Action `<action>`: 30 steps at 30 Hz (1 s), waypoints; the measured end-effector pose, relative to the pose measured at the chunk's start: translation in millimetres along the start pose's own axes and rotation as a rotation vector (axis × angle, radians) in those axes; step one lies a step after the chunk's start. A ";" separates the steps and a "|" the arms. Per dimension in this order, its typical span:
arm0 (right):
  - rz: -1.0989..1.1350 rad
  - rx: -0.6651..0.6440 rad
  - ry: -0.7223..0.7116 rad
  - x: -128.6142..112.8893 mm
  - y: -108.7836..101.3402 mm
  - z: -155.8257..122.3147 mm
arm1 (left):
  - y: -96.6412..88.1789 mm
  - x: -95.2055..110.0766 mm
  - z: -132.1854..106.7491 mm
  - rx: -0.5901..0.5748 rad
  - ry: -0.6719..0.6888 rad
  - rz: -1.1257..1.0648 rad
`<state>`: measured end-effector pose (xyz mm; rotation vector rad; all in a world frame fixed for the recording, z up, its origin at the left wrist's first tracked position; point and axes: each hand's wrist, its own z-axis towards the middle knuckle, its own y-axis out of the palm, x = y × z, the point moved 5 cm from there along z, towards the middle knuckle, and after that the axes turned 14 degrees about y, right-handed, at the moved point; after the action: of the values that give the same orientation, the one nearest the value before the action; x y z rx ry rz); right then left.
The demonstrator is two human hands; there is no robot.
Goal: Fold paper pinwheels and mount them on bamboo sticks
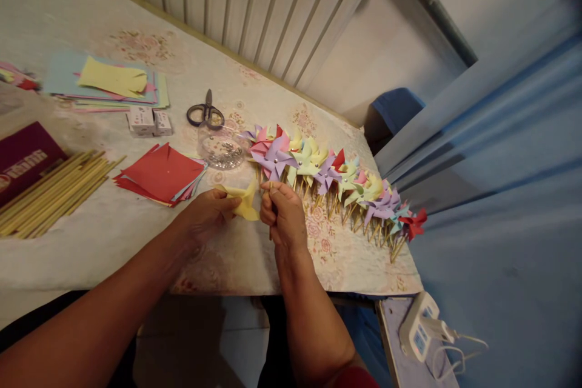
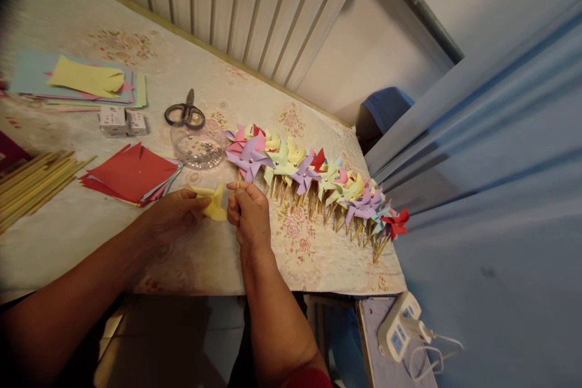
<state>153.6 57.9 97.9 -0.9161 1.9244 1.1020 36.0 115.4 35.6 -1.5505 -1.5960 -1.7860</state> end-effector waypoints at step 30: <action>0.005 0.069 -0.035 -3.8 -6.3 0.7 | -0.6 -0.1 1.3 -0.025 0.018 -0.016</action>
<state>160.9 57.0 98.4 -0.8499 1.9247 1.0416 36.3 116.7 34.9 -1.5320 -1.5881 -1.8308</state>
